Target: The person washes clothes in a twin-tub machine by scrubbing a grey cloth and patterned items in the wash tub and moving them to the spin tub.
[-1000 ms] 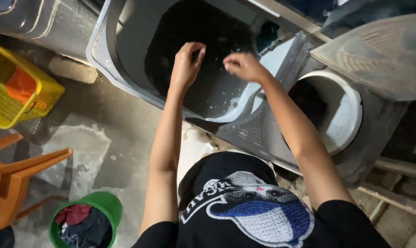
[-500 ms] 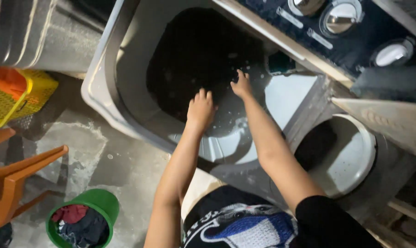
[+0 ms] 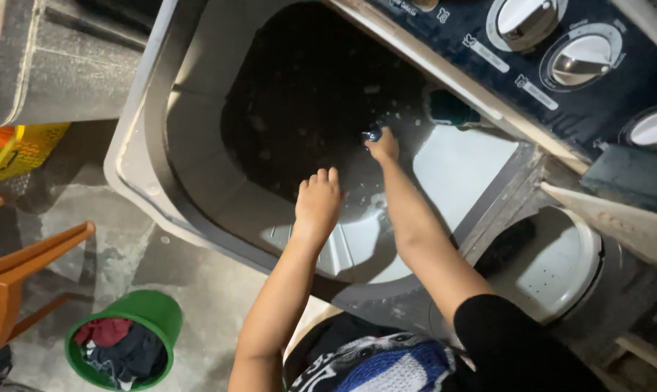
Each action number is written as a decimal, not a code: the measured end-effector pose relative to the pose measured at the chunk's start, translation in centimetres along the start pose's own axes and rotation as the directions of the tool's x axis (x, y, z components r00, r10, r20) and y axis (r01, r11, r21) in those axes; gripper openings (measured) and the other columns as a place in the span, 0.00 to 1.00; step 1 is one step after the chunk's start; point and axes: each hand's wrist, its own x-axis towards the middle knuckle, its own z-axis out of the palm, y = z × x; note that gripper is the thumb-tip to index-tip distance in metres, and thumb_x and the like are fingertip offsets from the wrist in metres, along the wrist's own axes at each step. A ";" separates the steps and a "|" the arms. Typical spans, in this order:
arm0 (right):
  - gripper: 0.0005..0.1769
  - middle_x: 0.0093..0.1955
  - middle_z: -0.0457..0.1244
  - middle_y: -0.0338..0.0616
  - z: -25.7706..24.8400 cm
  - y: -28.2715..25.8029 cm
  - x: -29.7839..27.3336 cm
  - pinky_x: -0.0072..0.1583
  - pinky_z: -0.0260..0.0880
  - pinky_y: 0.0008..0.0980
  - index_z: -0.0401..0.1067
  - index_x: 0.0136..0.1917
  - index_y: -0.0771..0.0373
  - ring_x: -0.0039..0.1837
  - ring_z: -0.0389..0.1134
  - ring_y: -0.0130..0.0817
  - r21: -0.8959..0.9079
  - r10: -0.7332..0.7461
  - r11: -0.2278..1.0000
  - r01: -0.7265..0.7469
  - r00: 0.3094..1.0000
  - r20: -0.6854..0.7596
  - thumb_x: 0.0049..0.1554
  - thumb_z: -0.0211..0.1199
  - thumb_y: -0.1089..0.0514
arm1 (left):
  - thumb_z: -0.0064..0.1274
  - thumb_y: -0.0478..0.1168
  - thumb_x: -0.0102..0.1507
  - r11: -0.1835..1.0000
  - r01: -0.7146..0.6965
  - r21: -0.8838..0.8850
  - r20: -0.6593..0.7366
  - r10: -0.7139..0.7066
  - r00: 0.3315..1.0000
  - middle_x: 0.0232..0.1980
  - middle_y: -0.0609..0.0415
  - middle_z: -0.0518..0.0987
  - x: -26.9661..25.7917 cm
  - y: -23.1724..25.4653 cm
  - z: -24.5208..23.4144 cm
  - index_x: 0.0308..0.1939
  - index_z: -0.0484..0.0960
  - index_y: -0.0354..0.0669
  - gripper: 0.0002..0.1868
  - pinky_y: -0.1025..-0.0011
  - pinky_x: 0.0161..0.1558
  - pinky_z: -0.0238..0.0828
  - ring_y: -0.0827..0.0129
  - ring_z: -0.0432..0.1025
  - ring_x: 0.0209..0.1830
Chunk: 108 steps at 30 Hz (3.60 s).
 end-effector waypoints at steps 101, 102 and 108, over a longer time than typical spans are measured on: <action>0.48 0.70 0.56 0.47 -21.6 -12.5 -35.1 0.71 0.63 0.37 0.52 0.76 0.60 0.71 0.60 0.36 0.745 -0.738 0.156 0.649 0.578 -0.349 0.52 0.78 0.51 | 0.76 0.42 0.47 0.403 -0.782 -0.476 -0.637 0.455 0.622 0.65 0.38 0.67 -11.9 1.7 -22.6 0.60 0.76 0.43 0.39 0.61 0.68 0.60 0.47 0.61 0.67; 0.44 0.69 0.59 0.49 -22.7 -12.4 -36.5 0.72 0.63 0.37 0.56 0.75 0.61 0.70 0.62 0.37 0.748 -0.718 0.202 0.632 0.616 -0.325 0.54 0.77 0.52 | 0.76 0.45 0.47 0.293 -0.770 -0.567 -0.606 0.485 0.630 0.68 0.42 0.66 -11.2 1.3 -22.0 0.65 0.70 0.43 0.46 0.63 0.69 0.58 0.51 0.60 0.69; 0.30 0.69 0.59 0.45 -27.9 -15.2 -39.9 0.70 0.63 0.32 0.65 0.68 0.63 0.69 0.64 0.34 0.407 -0.796 0.101 0.908 0.319 -0.514 0.58 0.73 0.54 | 0.72 0.46 0.51 0.158 -0.453 -0.878 -0.299 0.557 0.775 0.65 0.46 0.73 -5.1 2.1 -9.2 0.67 0.69 0.37 0.44 0.63 0.66 0.62 0.61 0.67 0.66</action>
